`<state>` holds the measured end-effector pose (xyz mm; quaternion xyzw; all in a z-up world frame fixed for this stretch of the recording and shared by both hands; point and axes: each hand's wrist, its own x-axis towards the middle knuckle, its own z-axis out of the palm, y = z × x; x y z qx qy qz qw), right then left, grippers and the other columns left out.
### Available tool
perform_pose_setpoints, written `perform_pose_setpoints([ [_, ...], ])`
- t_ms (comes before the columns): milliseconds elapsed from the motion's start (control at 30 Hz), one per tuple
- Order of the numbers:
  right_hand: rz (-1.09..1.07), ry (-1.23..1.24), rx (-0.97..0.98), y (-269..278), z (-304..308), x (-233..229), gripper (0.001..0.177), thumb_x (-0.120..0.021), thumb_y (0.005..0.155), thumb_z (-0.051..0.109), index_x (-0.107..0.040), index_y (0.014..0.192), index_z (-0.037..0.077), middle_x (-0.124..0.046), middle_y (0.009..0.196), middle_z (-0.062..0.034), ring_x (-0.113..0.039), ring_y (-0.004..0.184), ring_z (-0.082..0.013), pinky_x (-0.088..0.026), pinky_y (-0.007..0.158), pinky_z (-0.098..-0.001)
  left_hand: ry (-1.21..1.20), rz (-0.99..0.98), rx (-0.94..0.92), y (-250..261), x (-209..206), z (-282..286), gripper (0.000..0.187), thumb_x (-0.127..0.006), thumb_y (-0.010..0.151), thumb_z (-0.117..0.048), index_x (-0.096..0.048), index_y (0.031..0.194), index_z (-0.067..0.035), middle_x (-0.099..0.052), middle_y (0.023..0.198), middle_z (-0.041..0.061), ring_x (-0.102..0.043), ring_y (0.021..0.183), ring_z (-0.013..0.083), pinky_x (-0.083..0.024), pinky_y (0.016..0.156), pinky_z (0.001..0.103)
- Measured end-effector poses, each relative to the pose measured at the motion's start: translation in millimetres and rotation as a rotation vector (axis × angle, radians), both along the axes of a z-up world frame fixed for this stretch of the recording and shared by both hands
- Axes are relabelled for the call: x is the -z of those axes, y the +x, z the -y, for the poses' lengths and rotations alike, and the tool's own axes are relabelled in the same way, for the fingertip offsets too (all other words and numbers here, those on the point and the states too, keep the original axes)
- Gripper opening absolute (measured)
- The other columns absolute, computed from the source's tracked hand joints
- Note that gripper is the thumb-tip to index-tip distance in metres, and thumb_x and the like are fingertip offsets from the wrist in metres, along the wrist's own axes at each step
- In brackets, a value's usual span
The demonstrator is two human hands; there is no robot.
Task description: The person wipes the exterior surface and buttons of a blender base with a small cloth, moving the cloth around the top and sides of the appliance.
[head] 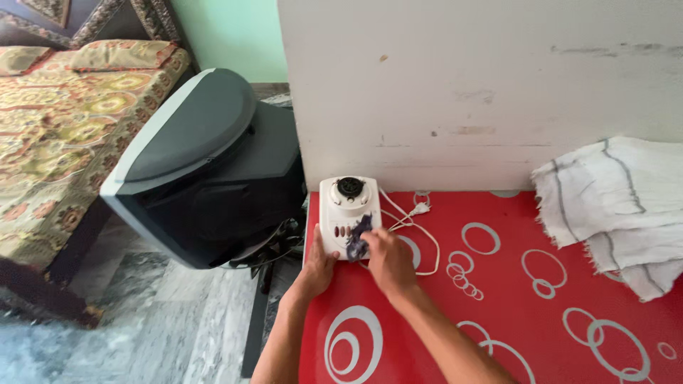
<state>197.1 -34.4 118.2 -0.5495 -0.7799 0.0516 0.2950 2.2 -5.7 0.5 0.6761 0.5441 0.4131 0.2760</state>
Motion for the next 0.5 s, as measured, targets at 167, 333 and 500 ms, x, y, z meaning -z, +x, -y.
perform_pose_setpoints([
  [167, 0.020, 0.071, 0.011, 1.4, 0.3, -12.8, 0.027, -0.064, 0.084, -0.005, -0.076, 0.106, 0.005, -0.073, 0.106, -0.0125, -0.072, 0.097, -0.0320, -0.061, 0.077, -0.0430, -0.066, 0.022, 0.003, -1.3, -5.8, 0.8, 0.084, -0.054, 0.101, -0.020, 0.002, 0.161, -0.004, -0.029, 0.161, 0.030, -0.031, 0.150, 0.0402, -0.031, 0.121, 0.043],
  [333, 0.021, 0.123, -0.045, 1.2, 11.0, -8.4, 0.028, -0.061, 0.085, -0.005, -0.075, 0.108, 0.003, -0.072, 0.102, -0.0127, -0.070, 0.096, -0.0323, -0.059, 0.081, -0.0433, 0.011, 0.013, 0.020, -2.7, 2.0, -2.5, 0.082, -0.055, 0.102, -0.016, 0.001, 0.161, -0.002, -0.024, 0.161, 0.033, -0.027, 0.152, 0.0424, -0.029, 0.122, 0.044],
  [500, 0.066, 0.073, -0.081, 1.5, 17.7, 2.7, 0.026, -0.059, 0.089, -0.004, -0.074, 0.109, 0.001, -0.071, 0.105, -0.0137, -0.070, 0.094, -0.0289, -0.062, 0.077, -0.0379, -0.025, 0.038, 0.055, -9.3, 2.7, -3.2, 0.083, -0.052, 0.101, -0.017, 0.002, 0.161, -0.002, -0.034, 0.159, 0.029, -0.037, 0.148, 0.0380, -0.033, 0.120, 0.041],
])
